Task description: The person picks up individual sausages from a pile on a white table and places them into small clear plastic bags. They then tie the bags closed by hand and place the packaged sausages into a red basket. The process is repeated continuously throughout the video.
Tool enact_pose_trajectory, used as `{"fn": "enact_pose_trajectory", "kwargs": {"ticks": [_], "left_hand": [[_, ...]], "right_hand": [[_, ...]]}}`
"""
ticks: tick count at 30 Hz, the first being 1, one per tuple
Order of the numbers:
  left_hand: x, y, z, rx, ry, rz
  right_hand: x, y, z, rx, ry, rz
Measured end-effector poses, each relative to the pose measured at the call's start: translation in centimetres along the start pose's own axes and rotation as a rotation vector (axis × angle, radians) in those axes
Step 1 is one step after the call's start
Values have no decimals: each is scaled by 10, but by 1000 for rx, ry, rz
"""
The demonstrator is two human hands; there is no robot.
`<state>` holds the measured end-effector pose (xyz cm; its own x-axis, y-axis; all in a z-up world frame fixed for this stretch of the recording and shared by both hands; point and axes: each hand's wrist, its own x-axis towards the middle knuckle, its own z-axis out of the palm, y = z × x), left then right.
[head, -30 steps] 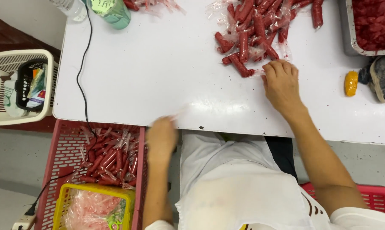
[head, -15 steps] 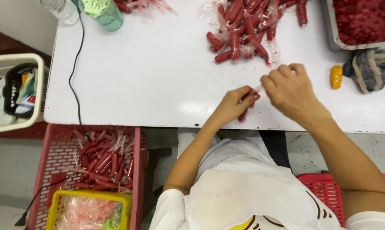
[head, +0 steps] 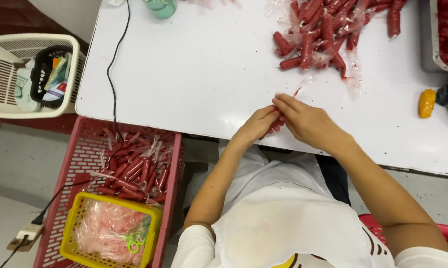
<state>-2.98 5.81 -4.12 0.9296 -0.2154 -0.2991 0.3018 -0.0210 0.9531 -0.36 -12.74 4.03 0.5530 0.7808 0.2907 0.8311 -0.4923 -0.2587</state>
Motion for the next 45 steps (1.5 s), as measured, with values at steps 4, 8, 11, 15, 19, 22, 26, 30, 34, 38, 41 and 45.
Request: {"fn": "enact_pose_trajectory", "kwargs": {"ticks": [4, 8, 11, 15, 19, 22, 26, 30, 34, 38, 41, 45], "left_hand": [[24, -13, 9, 485, 120, 28], [27, 18, 51, 278, 89, 38], [58, 36, 94, -348, -112, -71], [60, 107, 137, -721, -303, -213], [72, 117, 147, -629, -398, -171], [70, 114, 133, -583, -352, -193], [84, 74, 95, -361, -152, -69], [78, 85, 83, 298, 51, -76], [82, 45, 69, 847, 166, 337], [25, 62, 49, 843, 32, 380], [2, 44, 40, -30, -65, 114], [14, -11, 43, -696, 248, 26]], "right_hand": [[-20, 70, 89, -386, 172, -157], [-39, 102, 58, -328, 234, -308], [-51, 141, 14, -256, 321, -403], [-79, 189, -61, -399, 201, -361], [-117, 243, -88, -527, 192, -249], [-134, 280, -102, -745, -207, 245], [-142, 319, -102, -688, 139, 441], [-80, 230, -110, -385, 525, 14], [-60, 160, -16, -283, 312, 62], [-46, 107, 21, 91, 1, 145], [-45, 70, 29, 493, -42, 196], [-56, 72, 84, -60, -3, 81]]}}
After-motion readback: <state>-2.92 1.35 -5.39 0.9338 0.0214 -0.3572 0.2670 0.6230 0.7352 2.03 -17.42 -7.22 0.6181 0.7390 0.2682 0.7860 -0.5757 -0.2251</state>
